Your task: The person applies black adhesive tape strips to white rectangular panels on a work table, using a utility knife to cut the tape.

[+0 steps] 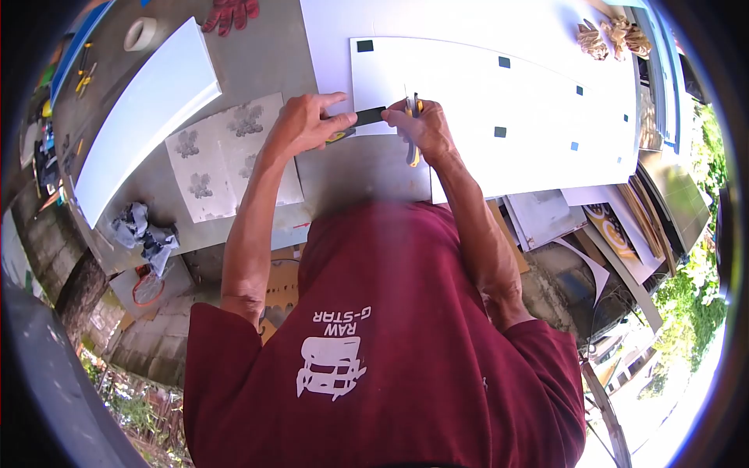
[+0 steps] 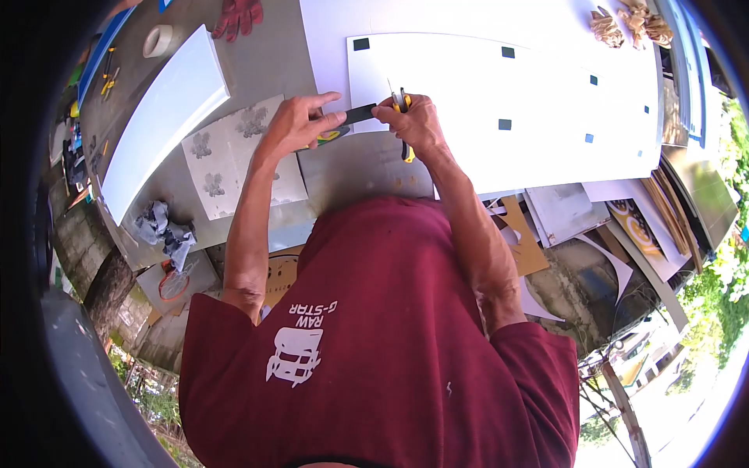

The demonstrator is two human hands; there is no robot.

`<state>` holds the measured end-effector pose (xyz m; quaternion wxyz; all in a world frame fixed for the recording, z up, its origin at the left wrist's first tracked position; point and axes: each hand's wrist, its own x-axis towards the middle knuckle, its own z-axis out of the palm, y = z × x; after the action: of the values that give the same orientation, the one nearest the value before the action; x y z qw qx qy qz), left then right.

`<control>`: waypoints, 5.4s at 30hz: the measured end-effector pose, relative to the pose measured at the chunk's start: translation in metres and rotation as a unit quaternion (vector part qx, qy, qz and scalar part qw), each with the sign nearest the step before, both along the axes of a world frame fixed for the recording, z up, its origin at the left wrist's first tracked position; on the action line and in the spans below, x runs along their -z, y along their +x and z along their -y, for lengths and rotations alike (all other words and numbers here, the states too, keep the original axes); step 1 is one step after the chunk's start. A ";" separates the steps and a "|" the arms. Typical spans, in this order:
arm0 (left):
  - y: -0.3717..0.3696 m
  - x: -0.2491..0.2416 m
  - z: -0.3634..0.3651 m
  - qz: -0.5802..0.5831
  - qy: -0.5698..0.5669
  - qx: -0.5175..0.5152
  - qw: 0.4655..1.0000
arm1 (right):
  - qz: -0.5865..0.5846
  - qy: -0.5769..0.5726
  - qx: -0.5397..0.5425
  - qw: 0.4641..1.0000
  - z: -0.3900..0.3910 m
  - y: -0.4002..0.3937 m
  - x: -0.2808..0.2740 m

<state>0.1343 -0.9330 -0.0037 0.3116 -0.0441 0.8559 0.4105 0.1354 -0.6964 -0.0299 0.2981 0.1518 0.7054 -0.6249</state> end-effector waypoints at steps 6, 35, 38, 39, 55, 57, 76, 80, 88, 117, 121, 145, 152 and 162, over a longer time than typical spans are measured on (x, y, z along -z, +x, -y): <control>-0.002 -0.006 -0.015 -0.074 -0.206 0.120 0.968 | -0.018 0.181 -0.052 0.982 0.012 0.016 0.020; -0.004 0.016 -0.046 -0.095 -0.316 0.168 0.929 | -0.070 0.345 -0.087 0.932 0.028 0.025 0.044; -0.004 0.018 -0.046 -0.091 -0.318 0.166 0.929 | -0.082 0.361 -0.103 0.923 0.026 0.022 0.046; -0.004 0.019 -0.046 -0.089 -0.319 0.165 0.929 | -0.088 0.367 -0.107 0.920 0.025 0.022 0.045; 0.000 0.014 -0.049 -0.098 -0.320 0.171 0.927 | -0.120 0.393 -0.157 0.898 0.030 0.029 0.036; 0.000 0.013 -0.050 -0.096 -0.323 0.172 0.926 | -0.118 0.388 -0.172 0.898 0.029 0.028 0.034; 0.003 0.018 -0.047 -0.115 -0.327 0.172 0.922 | -0.069 0.184 -0.268 0.943 0.035 0.046 0.021; 0.003 0.021 -0.047 -0.119 -0.328 0.173 0.921 | -0.065 0.196 -0.264 0.942 0.038 0.046 0.022; 0.003 0.021 -0.047 -0.130 -0.323 0.168 0.922 | -0.005 0.188 -0.235 0.954 0.045 0.044 0.019; -0.012 0.018 -0.033 -0.083 -0.360 0.207 0.906 | -0.115 0.360 -0.148 0.914 0.014 0.019 0.048; -0.026 -0.009 0.011 -0.139 -0.324 0.151 0.924 | -0.084 0.342 -0.153 0.923 0.014 0.017 0.050; 0.036 0.060 -0.024 -0.416 -0.278 0.011 0.866 | -0.511 0.329 -0.354 0.711 -0.023 0.069 0.049; 0.037 0.053 -0.055 -0.336 -0.282 -0.034 0.898 | -0.441 0.269 -0.306 0.799 -0.062 0.037 0.039; 0.042 0.055 -0.113 -0.194 -0.439 -0.178 0.859 | -0.251 0.493 0.185 0.812 -0.503 -0.045 0.068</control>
<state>0.1758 -0.8205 -0.0582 0.0090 -0.2471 0.9681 0.0412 0.0900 -0.1936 -0.0978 -0.1252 0.2440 0.9278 -0.2528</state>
